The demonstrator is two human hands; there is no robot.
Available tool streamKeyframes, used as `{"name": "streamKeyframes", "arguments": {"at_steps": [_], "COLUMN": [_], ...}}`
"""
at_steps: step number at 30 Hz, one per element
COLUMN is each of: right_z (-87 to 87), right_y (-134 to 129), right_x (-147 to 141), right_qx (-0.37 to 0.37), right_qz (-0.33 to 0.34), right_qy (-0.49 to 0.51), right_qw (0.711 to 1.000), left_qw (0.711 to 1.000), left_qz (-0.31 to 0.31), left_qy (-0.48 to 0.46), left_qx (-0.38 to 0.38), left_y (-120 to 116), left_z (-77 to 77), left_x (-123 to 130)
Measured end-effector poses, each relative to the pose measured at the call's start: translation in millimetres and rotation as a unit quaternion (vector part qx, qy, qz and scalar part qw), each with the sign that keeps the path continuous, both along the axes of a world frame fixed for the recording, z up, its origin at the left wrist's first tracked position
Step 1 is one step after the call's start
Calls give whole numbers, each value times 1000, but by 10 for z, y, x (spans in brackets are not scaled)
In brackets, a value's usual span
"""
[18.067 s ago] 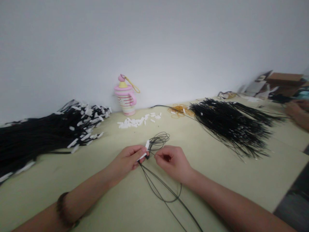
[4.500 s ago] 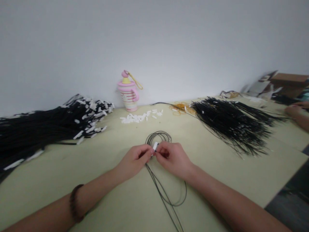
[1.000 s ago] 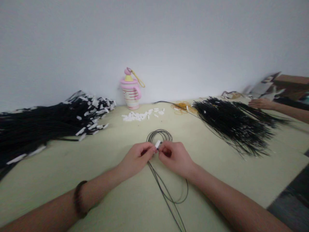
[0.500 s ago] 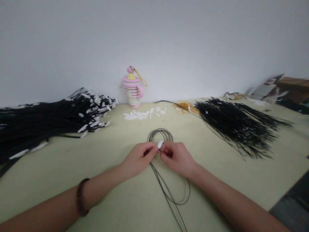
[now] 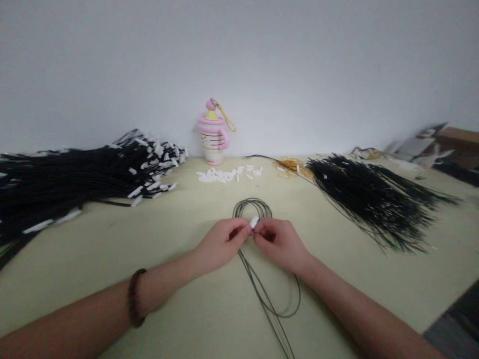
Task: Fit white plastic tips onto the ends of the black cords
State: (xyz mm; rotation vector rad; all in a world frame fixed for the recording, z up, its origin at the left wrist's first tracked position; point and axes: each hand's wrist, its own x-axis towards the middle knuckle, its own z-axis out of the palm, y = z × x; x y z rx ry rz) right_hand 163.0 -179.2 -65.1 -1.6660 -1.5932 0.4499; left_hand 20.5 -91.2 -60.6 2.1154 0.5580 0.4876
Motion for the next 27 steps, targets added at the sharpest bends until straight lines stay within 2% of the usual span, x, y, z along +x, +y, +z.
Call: {"name": "streamKeyframes", "arguments": {"at_steps": [12, 27], "right_z": [-33, 5], "right_y": [10, -1], "right_x": [-49, -31], "right_qx": [57, 65], "right_qz": [-44, -35], "right_qy": [57, -33], "right_qw": [996, 997], "left_qw": [998, 999], "left_qz": [41, 35], "left_qy": [-13, 2], "left_qx": [-35, -20], "left_y": [63, 59], "left_z": [-14, 22], "left_x": [8, -4]}}
